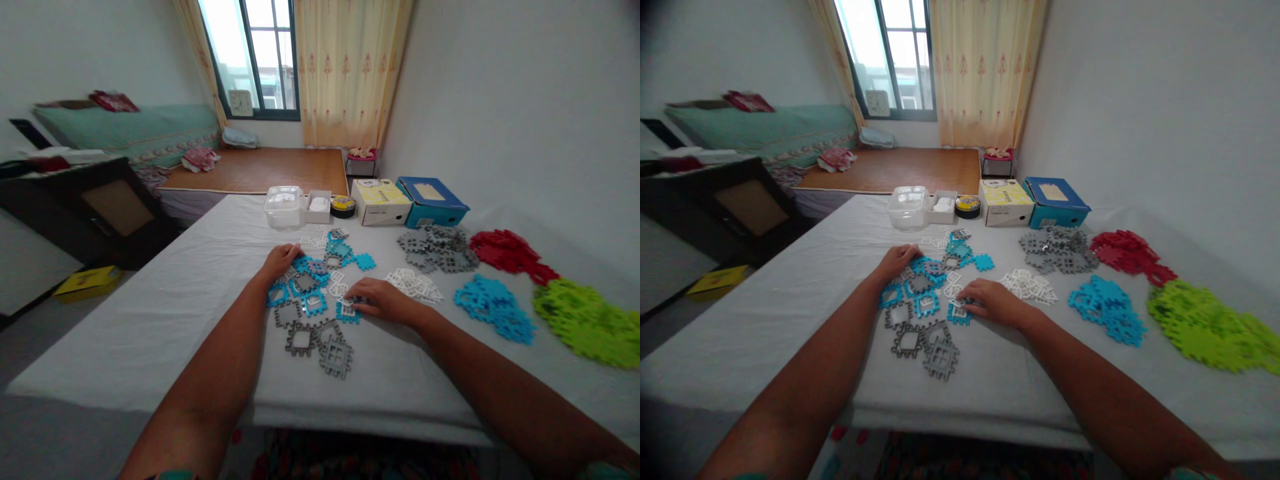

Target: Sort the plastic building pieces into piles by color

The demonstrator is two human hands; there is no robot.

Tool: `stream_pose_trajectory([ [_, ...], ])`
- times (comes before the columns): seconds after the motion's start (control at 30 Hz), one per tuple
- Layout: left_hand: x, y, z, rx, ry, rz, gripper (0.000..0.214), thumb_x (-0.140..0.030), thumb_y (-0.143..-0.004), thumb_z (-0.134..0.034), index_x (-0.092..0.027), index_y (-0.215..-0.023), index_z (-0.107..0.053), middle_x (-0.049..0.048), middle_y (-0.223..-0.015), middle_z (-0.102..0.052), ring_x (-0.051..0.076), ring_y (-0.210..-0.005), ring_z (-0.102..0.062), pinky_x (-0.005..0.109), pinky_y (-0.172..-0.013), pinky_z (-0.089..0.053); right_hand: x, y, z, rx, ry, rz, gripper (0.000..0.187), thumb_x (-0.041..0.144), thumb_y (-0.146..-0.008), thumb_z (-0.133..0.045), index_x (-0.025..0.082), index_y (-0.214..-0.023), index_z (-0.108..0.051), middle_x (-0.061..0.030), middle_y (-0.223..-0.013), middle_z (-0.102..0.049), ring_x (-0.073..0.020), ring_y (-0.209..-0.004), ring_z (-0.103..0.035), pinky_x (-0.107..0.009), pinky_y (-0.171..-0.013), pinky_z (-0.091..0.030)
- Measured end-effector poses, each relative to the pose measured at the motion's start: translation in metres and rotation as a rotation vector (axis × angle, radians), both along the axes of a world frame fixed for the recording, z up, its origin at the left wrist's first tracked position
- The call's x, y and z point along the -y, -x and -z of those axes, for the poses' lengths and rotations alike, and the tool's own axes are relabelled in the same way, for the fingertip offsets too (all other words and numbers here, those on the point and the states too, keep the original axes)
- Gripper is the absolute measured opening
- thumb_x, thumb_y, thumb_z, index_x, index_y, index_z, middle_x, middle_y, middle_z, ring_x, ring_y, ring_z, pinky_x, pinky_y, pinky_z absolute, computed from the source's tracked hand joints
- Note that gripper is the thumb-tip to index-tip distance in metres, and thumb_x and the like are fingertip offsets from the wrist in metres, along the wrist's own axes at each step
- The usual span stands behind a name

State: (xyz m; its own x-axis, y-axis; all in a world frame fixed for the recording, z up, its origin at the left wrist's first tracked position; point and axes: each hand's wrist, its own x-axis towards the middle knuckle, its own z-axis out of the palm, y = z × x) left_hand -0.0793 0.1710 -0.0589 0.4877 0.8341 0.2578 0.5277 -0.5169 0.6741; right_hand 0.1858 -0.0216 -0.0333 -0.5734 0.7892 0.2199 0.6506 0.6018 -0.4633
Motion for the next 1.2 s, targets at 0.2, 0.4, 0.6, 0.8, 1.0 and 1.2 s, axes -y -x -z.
stream_pose_trajectory([
  [0.2,0.0,0.0,0.001,0.008,0.018,-0.011,0.063,-0.063,-0.088,-0.033,-0.016,-0.085,-0.075,0.0068,-0.083,-0.074,0.021,-0.081,-0.067,0.031,-0.079,-0.049,-0.005,-0.01,0.008,-0.038,-0.054,0.124,0.024,0.032,-0.095,-0.049,0.017,-0.102,-0.068,-0.0095,-0.099,-0.068,-0.0189,-0.094,-0.061,-0.032,-0.085,-0.048],
  [0.4,0.001,0.001,-0.001,0.005,0.019,-0.015,0.062,-0.063,-0.088,-0.033,-0.017,-0.083,-0.075,0.0062,-0.084,-0.074,0.021,-0.082,-0.067,0.032,-0.079,-0.049,-0.009,-0.035,-0.002,-0.062,-0.086,0.318,0.027,0.032,-0.094,-0.045,0.018,-0.105,-0.067,-0.0103,-0.101,-0.069,-0.0185,-0.086,-0.063,-0.03,-0.077,-0.048],
  [0.6,0.0,0.001,0.0,0.005,0.014,-0.001,0.061,-0.062,-0.088,-0.033,-0.018,-0.083,-0.074,0.0062,-0.084,-0.074,0.021,-0.082,-0.066,0.031,-0.079,-0.049,-0.005,-0.08,-0.025,0.029,0.022,0.464,0.036,0.027,-0.085,-0.048,0.018,-0.117,-0.062,-0.0014,-0.074,-0.066,-0.0138,-0.061,-0.057,-0.025,-0.061,-0.041],
  [0.8,-0.001,0.002,0.0,-0.003,0.004,-0.002,0.06,-0.061,-0.088,-0.032,-0.018,-0.082,-0.074,0.0059,-0.084,-0.074,0.021,-0.081,-0.066,0.032,-0.079,-0.049,-0.004,-0.105,-0.023,0.212,0.015,0.541,0.023,0.026,-0.082,-0.053,0.02,-0.094,-0.071,-0.002,-0.071,-0.065,-0.0138,-0.061,-0.056,-0.025,-0.06,-0.038],
  [1.0,-0.002,0.003,0.003,0.003,0.008,-0.004,0.059,-0.061,-0.088,-0.033,-0.019,-0.081,-0.074,0.0056,-0.083,-0.074,0.021,-0.081,-0.066,0.033,-0.081,-0.049,-0.005,-0.065,-0.017,0.023,-0.08,0.413,0.024,0.035,-0.09,-0.054,0.021,-0.099,-0.071,-0.0069,-0.095,-0.067,-0.0141,-0.073,-0.061,-0.027,-0.069,-0.048],
  [1.2,-0.002,0.004,0.001,-0.002,-0.007,0.008,0.059,-0.061,-0.089,-0.032,-0.019,-0.08,-0.073,0.0056,-0.083,-0.074,0.022,-0.083,-0.067,0.033,-0.083,-0.05,0.005,0.0,-0.005,-0.007,0.044,-0.034,0.037,0.042,-0.088,-0.062,0.022,-0.119,-0.065,-0.0113,-0.118,-0.063,-0.0219,-0.109,-0.057,-0.036,-0.095,-0.046],
])
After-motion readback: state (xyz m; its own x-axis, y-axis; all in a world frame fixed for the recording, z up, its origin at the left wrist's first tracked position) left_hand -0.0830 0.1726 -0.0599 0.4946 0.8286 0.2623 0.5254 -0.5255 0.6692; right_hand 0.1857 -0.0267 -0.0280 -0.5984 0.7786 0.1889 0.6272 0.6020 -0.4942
